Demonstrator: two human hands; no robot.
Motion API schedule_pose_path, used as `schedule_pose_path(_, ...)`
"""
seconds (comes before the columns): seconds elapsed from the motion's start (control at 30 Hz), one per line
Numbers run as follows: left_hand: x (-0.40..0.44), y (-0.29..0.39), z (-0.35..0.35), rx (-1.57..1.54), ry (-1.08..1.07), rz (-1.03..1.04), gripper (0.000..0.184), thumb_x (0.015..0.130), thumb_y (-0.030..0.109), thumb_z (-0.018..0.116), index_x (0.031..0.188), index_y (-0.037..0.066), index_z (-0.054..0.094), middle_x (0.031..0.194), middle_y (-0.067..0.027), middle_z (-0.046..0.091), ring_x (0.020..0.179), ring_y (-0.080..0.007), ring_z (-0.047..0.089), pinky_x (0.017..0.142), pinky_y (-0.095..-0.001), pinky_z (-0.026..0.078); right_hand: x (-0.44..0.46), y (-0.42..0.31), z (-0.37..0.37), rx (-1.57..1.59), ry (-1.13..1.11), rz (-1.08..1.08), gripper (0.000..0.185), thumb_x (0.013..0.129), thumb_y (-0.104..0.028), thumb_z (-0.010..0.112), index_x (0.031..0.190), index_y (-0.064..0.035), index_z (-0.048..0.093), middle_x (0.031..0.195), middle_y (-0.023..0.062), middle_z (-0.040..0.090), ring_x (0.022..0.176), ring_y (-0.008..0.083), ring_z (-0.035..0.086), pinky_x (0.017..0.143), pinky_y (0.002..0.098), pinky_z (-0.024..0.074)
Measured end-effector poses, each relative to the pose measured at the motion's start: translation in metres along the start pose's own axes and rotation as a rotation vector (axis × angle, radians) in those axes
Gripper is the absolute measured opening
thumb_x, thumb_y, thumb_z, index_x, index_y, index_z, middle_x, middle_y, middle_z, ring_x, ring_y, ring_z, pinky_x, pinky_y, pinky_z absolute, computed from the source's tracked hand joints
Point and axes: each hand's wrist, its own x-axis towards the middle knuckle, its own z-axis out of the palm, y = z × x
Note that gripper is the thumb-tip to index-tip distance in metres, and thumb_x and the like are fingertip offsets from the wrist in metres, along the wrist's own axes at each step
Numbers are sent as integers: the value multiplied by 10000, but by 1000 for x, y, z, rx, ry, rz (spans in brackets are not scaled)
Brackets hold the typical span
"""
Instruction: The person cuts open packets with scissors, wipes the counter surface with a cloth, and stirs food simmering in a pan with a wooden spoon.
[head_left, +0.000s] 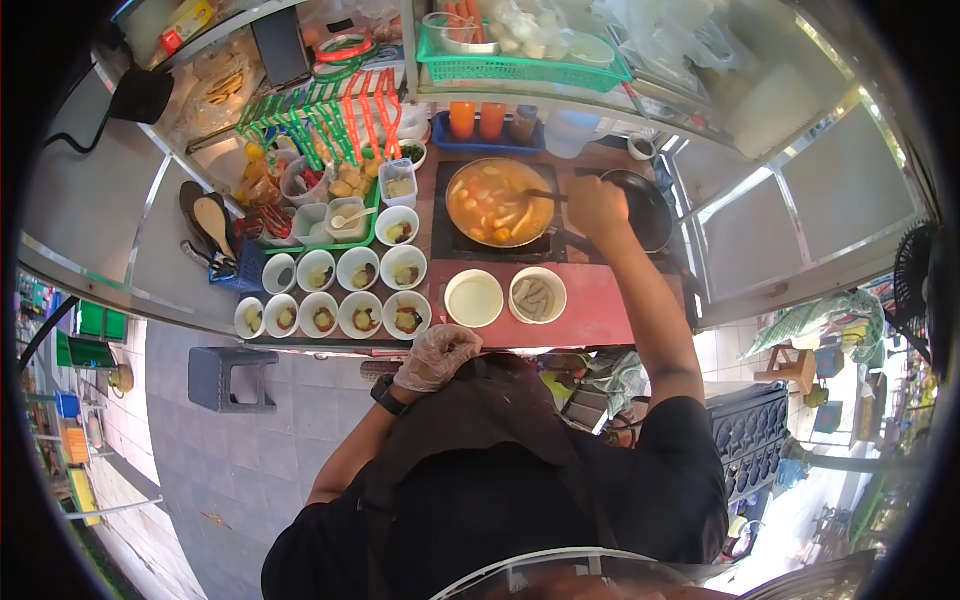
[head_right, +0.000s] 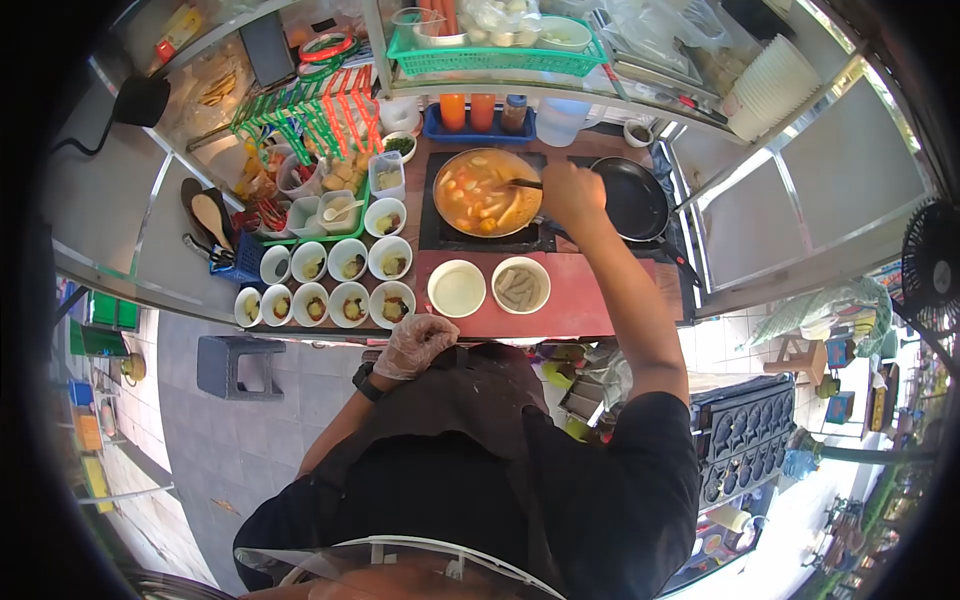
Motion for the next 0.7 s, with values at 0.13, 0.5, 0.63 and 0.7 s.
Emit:
schedule_pose_path(0.13, 4, 3, 6, 19, -28, -5, 127, 993, 126, 734, 1076, 30, 725, 957, -69, 743, 857, -148, 699, 761, -308, 569, -35, 13, -9, 213, 49, 169, 171, 883, -168, 628, 934, -67, 756, 941, 204, 774, 853, 408, 775, 750, 495, 631)
schedule_pose_path(0.5, 7, 4, 16, -32, -86, -68, 122, 983, 101, 730, 1083, 32, 731, 938, -80, 747, 848, -158, 716, 758, -305, 574, -43, 31, 51, 334, 188, 319, 172, 885, -160, 598, 911, -72, 744, 871, 241, 753, 813, 473, 749, 754, 536, 616)
schedule_pose_path(0.63, 5, 7, 13, 29, -62, -46, 119, 983, 98, 728, 1083, 33, 735, 937, -83, 750, 850, -159, 723, 758, -308, 580, -40, 15, 71, 349, 146, 211, 194, 908, -169, 577, 902, -53, 732, 898, 241, 754, 836, 476, 746, 749, 537, 615)
schedule_pose_path(0.7, 3, 8, 14, 14, -50, -64, 122, 983, 99, 730, 1086, 34, 736, 945, -85, 750, 854, -161, 726, 760, -308, 582, -38, 16, 66, 411, 149, 260, 199, 912, -175, 571, 898, -40, 717, 909, 240, 754, 844, 473, 744, 749, 541, 614)
